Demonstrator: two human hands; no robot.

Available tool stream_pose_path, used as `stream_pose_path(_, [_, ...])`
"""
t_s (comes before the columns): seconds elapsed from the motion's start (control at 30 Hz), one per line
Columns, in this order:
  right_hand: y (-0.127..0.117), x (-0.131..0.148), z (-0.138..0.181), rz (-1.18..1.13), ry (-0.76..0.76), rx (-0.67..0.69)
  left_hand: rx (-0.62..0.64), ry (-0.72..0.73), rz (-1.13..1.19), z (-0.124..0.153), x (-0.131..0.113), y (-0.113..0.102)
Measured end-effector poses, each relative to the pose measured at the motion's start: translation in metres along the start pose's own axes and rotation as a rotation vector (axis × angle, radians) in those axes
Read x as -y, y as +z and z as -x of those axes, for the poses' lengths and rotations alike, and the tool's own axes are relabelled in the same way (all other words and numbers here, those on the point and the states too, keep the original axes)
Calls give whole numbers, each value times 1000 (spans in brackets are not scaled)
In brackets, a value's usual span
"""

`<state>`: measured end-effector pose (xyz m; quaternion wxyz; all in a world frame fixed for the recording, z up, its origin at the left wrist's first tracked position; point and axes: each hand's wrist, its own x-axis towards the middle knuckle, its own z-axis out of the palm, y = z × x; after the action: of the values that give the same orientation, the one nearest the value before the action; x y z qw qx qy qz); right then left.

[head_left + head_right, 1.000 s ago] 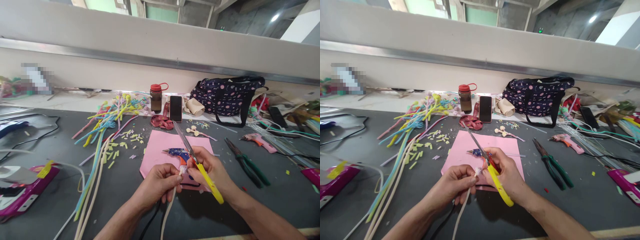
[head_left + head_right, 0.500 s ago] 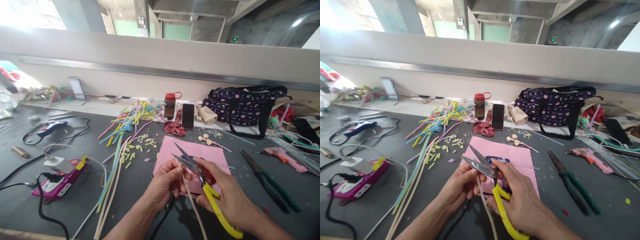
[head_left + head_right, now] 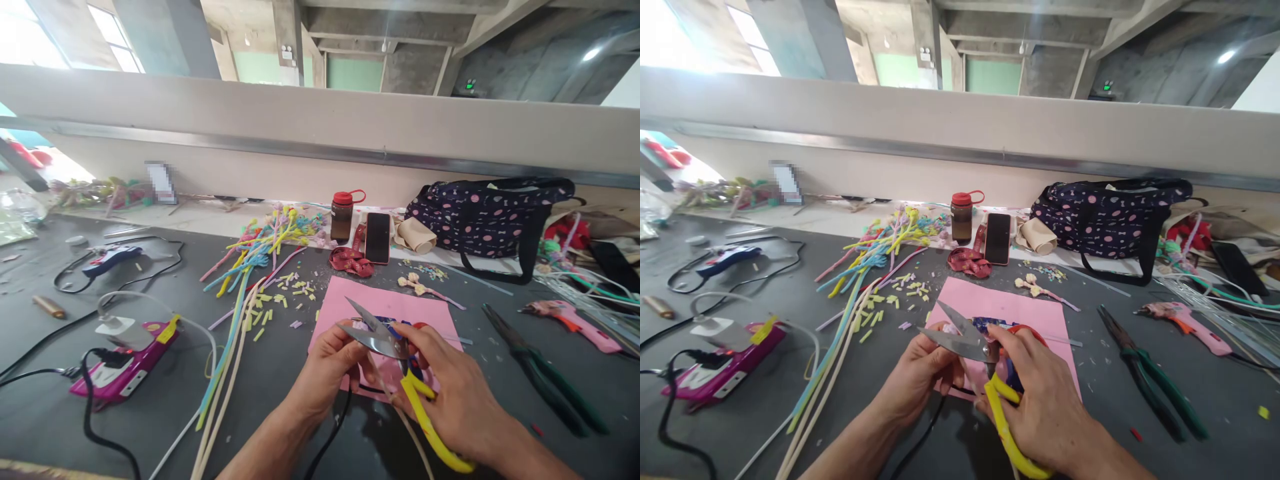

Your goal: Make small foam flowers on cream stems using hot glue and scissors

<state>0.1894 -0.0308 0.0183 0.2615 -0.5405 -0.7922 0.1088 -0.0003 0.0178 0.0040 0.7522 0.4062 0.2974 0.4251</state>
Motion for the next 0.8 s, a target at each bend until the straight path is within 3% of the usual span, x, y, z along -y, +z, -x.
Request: stream_pose_path(0.8, [0,-2,-1,90,-69,-17,7,2,-115,2,-4,0])
